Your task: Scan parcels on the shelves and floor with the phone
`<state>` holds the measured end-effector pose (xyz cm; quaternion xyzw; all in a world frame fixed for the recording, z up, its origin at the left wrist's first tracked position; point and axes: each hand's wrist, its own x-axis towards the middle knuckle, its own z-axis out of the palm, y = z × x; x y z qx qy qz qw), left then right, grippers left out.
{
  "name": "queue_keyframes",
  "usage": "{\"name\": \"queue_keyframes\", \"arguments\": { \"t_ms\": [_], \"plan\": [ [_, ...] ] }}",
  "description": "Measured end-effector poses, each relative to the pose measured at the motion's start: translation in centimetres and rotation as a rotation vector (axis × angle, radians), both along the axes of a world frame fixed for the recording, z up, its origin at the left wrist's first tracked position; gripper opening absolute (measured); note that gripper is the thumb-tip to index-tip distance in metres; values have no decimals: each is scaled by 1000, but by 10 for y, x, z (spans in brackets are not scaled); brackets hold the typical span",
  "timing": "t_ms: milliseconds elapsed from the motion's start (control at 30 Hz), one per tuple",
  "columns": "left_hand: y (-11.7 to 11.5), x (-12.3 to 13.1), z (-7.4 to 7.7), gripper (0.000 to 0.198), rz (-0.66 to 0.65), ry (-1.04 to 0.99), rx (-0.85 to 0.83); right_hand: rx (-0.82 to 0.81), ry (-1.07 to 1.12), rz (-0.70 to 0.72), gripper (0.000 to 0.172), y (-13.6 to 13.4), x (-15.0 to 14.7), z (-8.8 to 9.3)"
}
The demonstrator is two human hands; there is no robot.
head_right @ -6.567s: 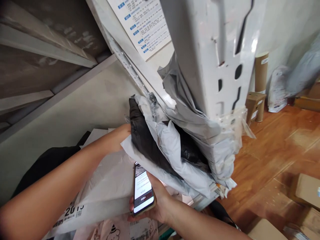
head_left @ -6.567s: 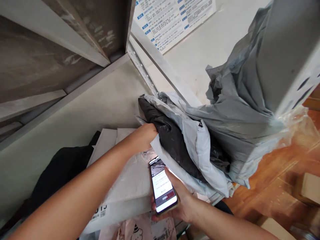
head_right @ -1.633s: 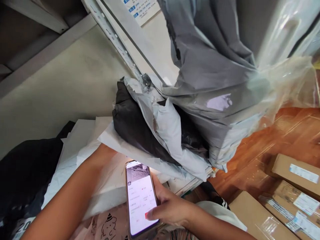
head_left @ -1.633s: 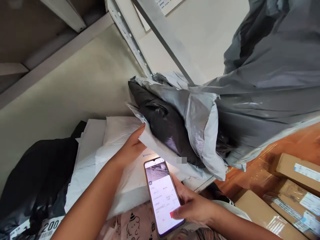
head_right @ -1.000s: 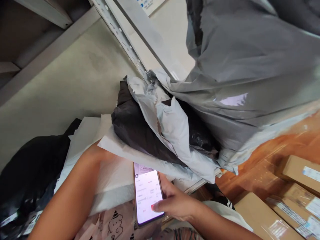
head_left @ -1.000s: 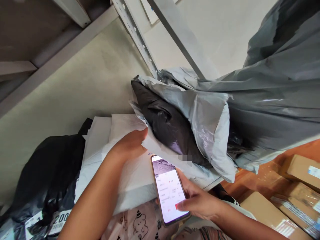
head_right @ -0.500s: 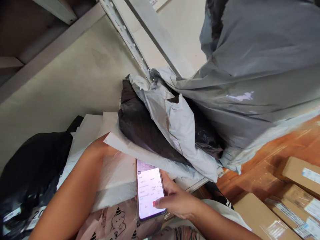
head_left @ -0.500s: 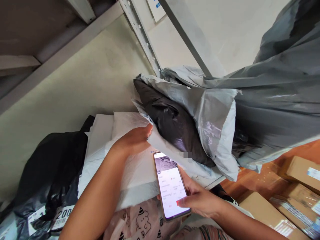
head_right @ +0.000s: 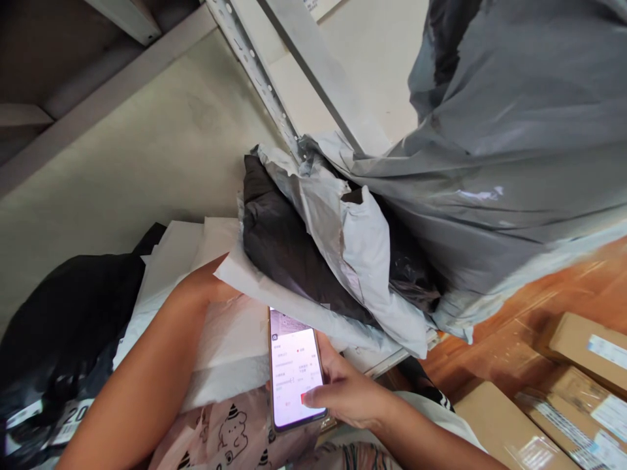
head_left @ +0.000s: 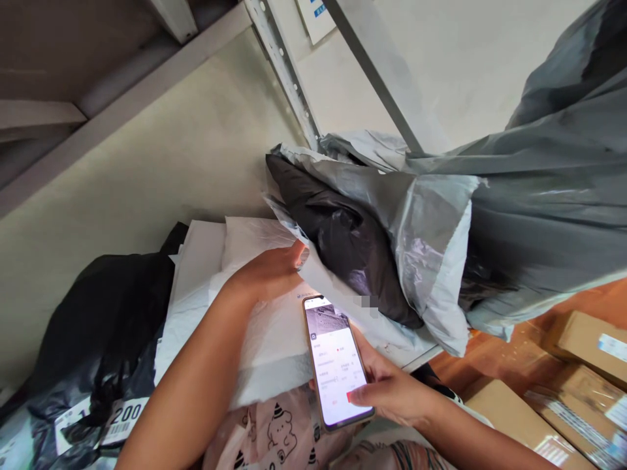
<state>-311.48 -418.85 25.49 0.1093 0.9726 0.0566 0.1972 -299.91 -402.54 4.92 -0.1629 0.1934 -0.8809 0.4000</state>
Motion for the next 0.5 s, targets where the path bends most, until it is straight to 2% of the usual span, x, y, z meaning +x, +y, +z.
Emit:
{"name": "queue_keyframes", "arguments": {
  "t_ms": [267,500],
  "plan": [
    [3,2,2,63,-1,12,-23,19,-3,10,113,-2,0,-4],
    [3,2,1,61,20,7,-32,23,-5,6,115,-1,-2,1]
  ]
}}
